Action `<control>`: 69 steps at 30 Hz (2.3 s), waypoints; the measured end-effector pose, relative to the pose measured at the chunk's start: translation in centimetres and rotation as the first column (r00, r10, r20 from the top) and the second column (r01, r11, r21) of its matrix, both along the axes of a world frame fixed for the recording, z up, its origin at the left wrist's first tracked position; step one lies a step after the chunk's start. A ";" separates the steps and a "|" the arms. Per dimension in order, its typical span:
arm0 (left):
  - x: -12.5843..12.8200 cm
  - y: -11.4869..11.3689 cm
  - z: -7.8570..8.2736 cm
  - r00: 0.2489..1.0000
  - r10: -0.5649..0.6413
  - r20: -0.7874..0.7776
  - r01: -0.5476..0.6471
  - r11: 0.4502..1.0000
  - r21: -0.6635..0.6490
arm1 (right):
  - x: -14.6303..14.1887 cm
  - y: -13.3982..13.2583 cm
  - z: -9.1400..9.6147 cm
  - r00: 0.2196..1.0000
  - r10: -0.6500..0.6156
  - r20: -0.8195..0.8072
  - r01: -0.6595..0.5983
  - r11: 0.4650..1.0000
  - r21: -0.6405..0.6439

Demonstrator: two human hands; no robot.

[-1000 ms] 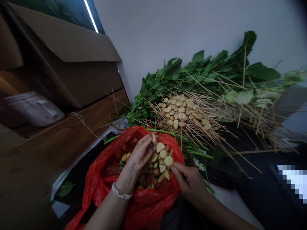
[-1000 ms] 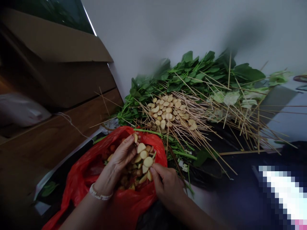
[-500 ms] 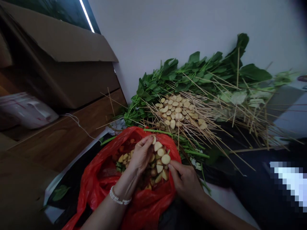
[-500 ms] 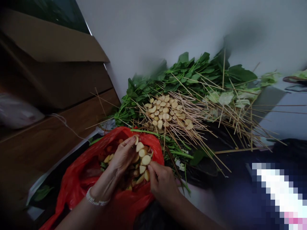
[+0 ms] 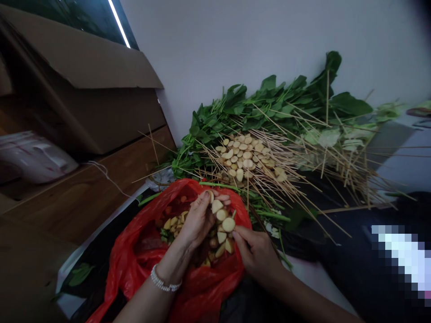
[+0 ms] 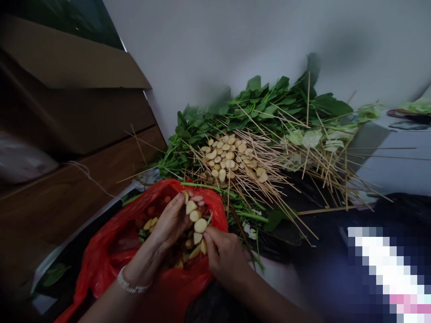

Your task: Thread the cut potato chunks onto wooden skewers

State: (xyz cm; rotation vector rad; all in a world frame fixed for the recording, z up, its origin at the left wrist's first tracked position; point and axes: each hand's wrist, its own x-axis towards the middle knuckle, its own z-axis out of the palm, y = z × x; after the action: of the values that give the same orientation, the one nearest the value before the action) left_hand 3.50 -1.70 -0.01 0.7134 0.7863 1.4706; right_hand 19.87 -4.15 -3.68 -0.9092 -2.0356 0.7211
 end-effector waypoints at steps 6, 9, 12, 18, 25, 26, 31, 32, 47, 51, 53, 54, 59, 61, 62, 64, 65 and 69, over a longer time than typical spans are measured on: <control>0.5 0.1 -0.4 0.998 0.054 0.032 -0.053 0.999 -0.007 | -0.7 0.1 -0.4 1.000 -0.031 -0.001 0.031 0.999 0.012; 0.7 0.4 -0.6 0.997 0.062 0.041 -0.061 0.998 -0.029 | -0.9 0.2 -0.5 1.000 -0.018 -0.006 0.018 1.000 0.013; 0.9 0.4 -0.7 0.996 0.082 0.038 -0.080 0.995 -0.051 | -0.7 0.3 -0.2 1.000 -0.025 -0.007 0.025 1.000 0.018; 0.9 -0.3 -1.1 0.986 -0.030 -0.167 0.032 0.999 0.008 | 0.2 0.8 0.3 0.997 -0.071 -0.022 0.072 0.997 0.018; -0.1 0.2 -0.6 0.981 0.073 -0.177 -0.069 0.997 0.033 | 2.4 -0.3 2.4 0.996 -0.027 0.081 0.034 0.996 -0.080; -0.2 0.4 -0.5 0.982 0.101 -0.163 -0.096 0.995 0.038 | 2.9 -0.6 2.7 0.994 -0.028 0.104 0.038 0.995 -0.095; -0.5 0.5 -0.5 0.979 0.169 -0.118 -0.165 0.985 0.040 | 6.0 -1.5 3.7 0.970 -0.072 0.233 0.092 0.993 -0.077; -0.5 0.4 -0.6 0.981 0.157 -0.118 -0.152 0.987 0.047 | 6.5 -1.3 3.9 0.966 -0.087 0.244 0.100 0.994 -0.044; -1.2 0.6 -0.3 0.980 0.118 -0.163 -0.107 0.992 0.074 | 9.7 12.1 9.2 0.881 -0.433 0.189 0.345 0.864 0.367; -1.5 0.6 -0.3 0.979 0.125 -0.164 -0.117 0.991 0.058 | 9.8 15.8 9.5 0.841 -0.492 0.224 0.366 0.823 0.434; -1.6 0.6 -0.1 0.977 0.129 -0.170 -0.120 0.991 0.058 | 9.9 17.2 9.3 0.818 -0.518 0.249 0.373 0.809 0.455; -1.6 0.5 -0.1 0.977 0.126 -0.174 -0.118 0.991 0.059 | 9.9 17.7 9.2 0.807 -0.529 0.263 0.376 0.803 0.462; -1.5 0.4 0.3 0.976 0.121 -0.180 -0.114 0.992 0.050 | 10.3 19.5 8.4 0.751 -0.570 0.335 0.383 0.788 0.482; -1.5 0.4 0.3 0.976 0.125 -0.181 -0.116 0.992 0.055 | 10.5 19.8 8.3 0.733 -0.580 0.357 0.382 0.784 0.489; -1.5 0.4 0.3 0.975 0.126 -0.182 -0.117 0.991 0.060 | 10.6 19.9 8.2 0.726 -0.582 0.365 0.380 0.783 0.492; -1.5 0.4 0.3 0.974 0.129 -0.185 -0.120 0.991 0.063 | 10.8 19.8 8.1 0.719 -0.583 0.378 0.373 0.783 0.498; -1.5 0.3 0.3 0.974 0.129 -0.186 -0.119 0.991 0.061 | 11.0 19.6 8.1 0.719 -0.581 0.382 0.367 0.784 0.501; -1.5 0.3 0.4 0.973 0.125 -0.197 -0.116 0.992 0.055 | 12.3 17.6 8.5 0.732 -0.567 0.377 0.341 0.785 0.518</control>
State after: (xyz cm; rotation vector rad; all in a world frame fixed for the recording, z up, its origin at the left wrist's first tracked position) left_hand 2.04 -1.43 0.40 0.8688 0.9677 1.5449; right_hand 32.14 13.48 4.82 -1.3842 -2.1382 -0.2820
